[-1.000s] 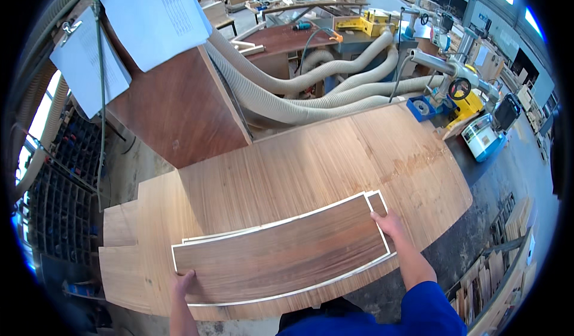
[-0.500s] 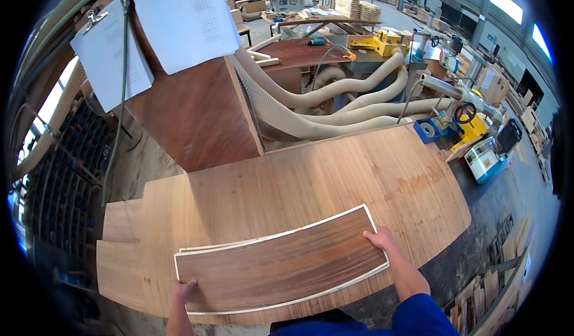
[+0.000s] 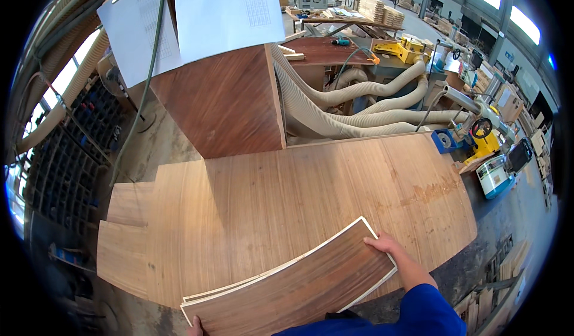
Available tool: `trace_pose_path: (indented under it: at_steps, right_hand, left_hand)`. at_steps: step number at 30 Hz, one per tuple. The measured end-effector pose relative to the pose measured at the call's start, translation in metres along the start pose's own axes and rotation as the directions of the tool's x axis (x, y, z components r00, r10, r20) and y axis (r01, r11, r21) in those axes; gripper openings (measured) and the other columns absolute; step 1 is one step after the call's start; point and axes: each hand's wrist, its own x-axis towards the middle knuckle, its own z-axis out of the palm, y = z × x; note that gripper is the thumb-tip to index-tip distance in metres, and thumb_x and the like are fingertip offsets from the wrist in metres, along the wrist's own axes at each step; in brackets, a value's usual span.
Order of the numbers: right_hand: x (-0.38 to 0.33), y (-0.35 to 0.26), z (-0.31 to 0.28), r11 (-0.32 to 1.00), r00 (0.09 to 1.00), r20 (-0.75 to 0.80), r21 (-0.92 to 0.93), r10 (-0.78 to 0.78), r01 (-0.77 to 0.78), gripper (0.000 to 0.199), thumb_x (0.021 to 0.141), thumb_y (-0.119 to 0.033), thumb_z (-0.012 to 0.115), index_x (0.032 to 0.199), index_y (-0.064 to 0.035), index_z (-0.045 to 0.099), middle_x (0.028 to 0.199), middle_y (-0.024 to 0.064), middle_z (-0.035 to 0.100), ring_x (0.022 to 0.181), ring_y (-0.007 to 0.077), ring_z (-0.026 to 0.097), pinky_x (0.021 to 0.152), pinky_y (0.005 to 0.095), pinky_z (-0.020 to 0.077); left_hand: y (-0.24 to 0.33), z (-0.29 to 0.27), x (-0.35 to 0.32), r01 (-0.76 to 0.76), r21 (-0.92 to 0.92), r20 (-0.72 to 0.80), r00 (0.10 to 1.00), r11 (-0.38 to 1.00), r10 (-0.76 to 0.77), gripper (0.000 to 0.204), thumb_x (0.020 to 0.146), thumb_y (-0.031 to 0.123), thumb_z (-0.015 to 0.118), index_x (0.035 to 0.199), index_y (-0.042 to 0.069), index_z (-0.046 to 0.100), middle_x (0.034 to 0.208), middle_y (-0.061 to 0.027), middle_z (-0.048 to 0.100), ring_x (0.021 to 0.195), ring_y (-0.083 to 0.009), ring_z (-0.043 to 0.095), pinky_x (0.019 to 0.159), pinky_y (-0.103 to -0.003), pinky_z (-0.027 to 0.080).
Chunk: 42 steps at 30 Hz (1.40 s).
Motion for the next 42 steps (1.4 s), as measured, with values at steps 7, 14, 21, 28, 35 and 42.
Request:
trace_pose_path:
  at_steps: [7, 14, 21, 28, 35, 42]
  right_hand:
    - [-0.002, -0.015, 0.008, 0.993, 0.992, -0.123, 0.121, 0.023, -0.008, 0.081, 0.088, -0.07, 0.042, 0.122, 0.0011, 0.062, 0.12, 0.0295, 0.061, 0.12, 0.0406, 0.055, 0.102, 0.043, 0.0415]
    - [0.015, 0.015, -0.026, 0.773, 0.881, -0.472, 0.561, 0.007, 0.295, 0.08, 0.095, -0.067, 0.032, 0.14, -0.0012, 0.044, 0.139, 0.0211, 0.047, 0.133, 0.0315, 0.042, 0.11, 0.0388, 0.0309]
    - [-0.003, 0.034, -0.04, -0.079, 0.772, -0.629, 0.768, 0.09, 0.635, 0.081, 0.095, -0.07, 0.03, 0.148, -0.009, 0.032, 0.151, 0.0086, 0.036, 0.137, 0.0243, 0.036, 0.116, 0.0385, 0.0235]
    - [-0.011, 0.105, -0.027, 0.123, 0.759, -0.646, 0.749, -0.079, 0.651, 0.07, 0.095, -0.068, 0.034, 0.111, -0.0052, 0.06, 0.104, 0.0084, 0.065, 0.097, 0.0222, 0.061, 0.1, 0.0375, 0.0412]
    - [-0.029, 0.056, -0.031, 0.022, 0.754, -0.64, 0.765, 0.147, 0.644, 0.062, 0.095, -0.063, 0.042, 0.102, -0.0041, 0.062, 0.096, 0.0079, 0.066, 0.093, 0.0203, 0.062, 0.093, 0.036, 0.0467]
    - [-0.008, 0.075, -0.017, 0.072, 0.688, -0.692, 0.715, 0.219, 0.696, 0.044, 0.099, -0.048, 0.043, 0.089, -0.0078, 0.06, 0.076, 0.0067, 0.062, 0.071, 0.0193, 0.061, 0.072, 0.0336, 0.0513]
  left_hand:
    - [-0.033, 0.015, 0.011, 0.069, -0.448, 0.103, 0.994, 0.891, -0.025, 0.067, 0.09, 0.054, 0.056, 0.112, -0.01, 0.061, 0.103, -0.017, 0.067, 0.094, -0.0251, 0.064, 0.081, -0.041, 0.052]
    - [0.058, -0.004, 0.047, -0.366, -0.7, -0.228, 0.928, 0.613, 0.294, 0.048, 0.093, 0.04, 0.06, 0.108, -0.006, 0.061, 0.092, -0.0075, 0.065, 0.084, -0.017, 0.058, 0.074, -0.034, 0.047]
    - [0.109, -0.006, 0.082, -0.54, -0.734, -0.224, 0.766, 0.413, 0.603, 0.073, 0.086, 0.062, 0.063, 0.121, -0.003, 0.057, 0.116, -0.0092, 0.062, 0.11, -0.0178, 0.054, 0.097, -0.035, 0.042]
    - [0.11, -0.008, 0.082, -0.576, -0.641, -0.097, 0.715, 0.506, 0.692, 0.088, 0.085, 0.065, 0.061, 0.138, -0.004, 0.046, 0.147, -0.0149, 0.042, 0.136, -0.0243, 0.039, 0.114, -0.039, 0.029]
    - [0.137, -0.01, 0.069, -0.349, -0.828, -0.037, 0.816, 0.44, 0.577, 0.109, 0.072, 0.065, 0.074, 0.146, -0.003, 0.032, 0.148, -0.0165, 0.041, 0.137, -0.0269, 0.038, 0.115, -0.04, 0.028]
    - [0.124, -0.002, 0.074, -0.427, -0.795, -0.09, 0.784, 0.43, 0.614, 0.086, 0.069, 0.061, 0.08, 0.126, 0.002, 0.054, 0.121, -0.0074, 0.057, 0.113, -0.0195, 0.053, 0.103, -0.037, 0.039]
